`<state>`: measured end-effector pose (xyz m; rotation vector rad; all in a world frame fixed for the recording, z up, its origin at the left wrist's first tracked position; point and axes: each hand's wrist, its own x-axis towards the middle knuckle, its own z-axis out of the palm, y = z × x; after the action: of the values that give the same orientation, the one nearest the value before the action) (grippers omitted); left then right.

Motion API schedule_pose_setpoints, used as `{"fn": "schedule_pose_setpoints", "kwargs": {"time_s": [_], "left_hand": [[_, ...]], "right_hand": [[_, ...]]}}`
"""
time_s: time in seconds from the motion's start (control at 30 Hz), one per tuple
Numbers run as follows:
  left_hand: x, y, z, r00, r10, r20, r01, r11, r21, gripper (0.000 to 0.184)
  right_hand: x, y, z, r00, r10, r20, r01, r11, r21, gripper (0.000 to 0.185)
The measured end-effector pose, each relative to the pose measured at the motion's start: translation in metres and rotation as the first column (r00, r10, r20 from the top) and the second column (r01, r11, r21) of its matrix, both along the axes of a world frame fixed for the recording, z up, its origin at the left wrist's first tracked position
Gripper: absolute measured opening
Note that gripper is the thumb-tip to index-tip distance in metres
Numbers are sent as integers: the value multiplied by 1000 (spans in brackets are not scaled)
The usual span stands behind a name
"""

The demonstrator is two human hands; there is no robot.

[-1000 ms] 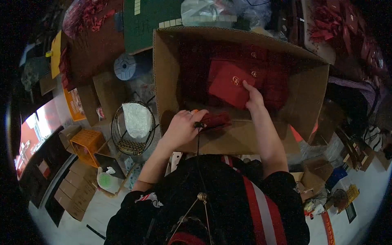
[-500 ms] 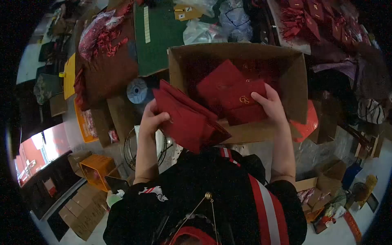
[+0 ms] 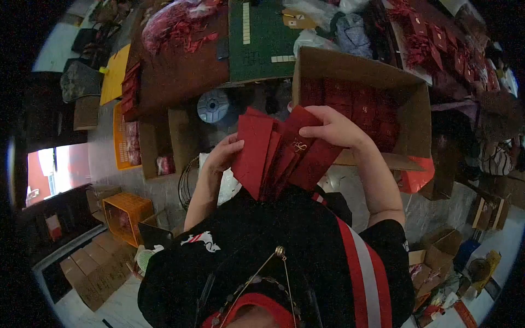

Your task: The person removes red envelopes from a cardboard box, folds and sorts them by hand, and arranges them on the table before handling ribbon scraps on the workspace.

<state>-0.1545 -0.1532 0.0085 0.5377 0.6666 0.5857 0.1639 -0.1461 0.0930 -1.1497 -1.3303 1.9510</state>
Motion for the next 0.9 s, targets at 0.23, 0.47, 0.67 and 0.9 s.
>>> {"fn": "schedule_pose_setpoints", "kwargs": {"time_s": [0.23,0.47,0.67,0.9], "left_hand": [[-65,-34,-25,998,18,-65,-26,991,-134,46],[-82,-52,-19,966,222,-130,-234,968,-91,50],[-72,-47,-17,981,185,-64,-180,981,71,61],[-84,-46,-20,977,212,27,-199,948,-249,57]], "right_hand": [[-46,8,-3,962,-97,257,87,995,50,39],[-76,26,53,903,-422,-79,430,885,182,48],[-164,18,20,671,13,741,-397,850,345,55],[-166,-9,-27,733,-31,679,-457,718,526,65]]}}
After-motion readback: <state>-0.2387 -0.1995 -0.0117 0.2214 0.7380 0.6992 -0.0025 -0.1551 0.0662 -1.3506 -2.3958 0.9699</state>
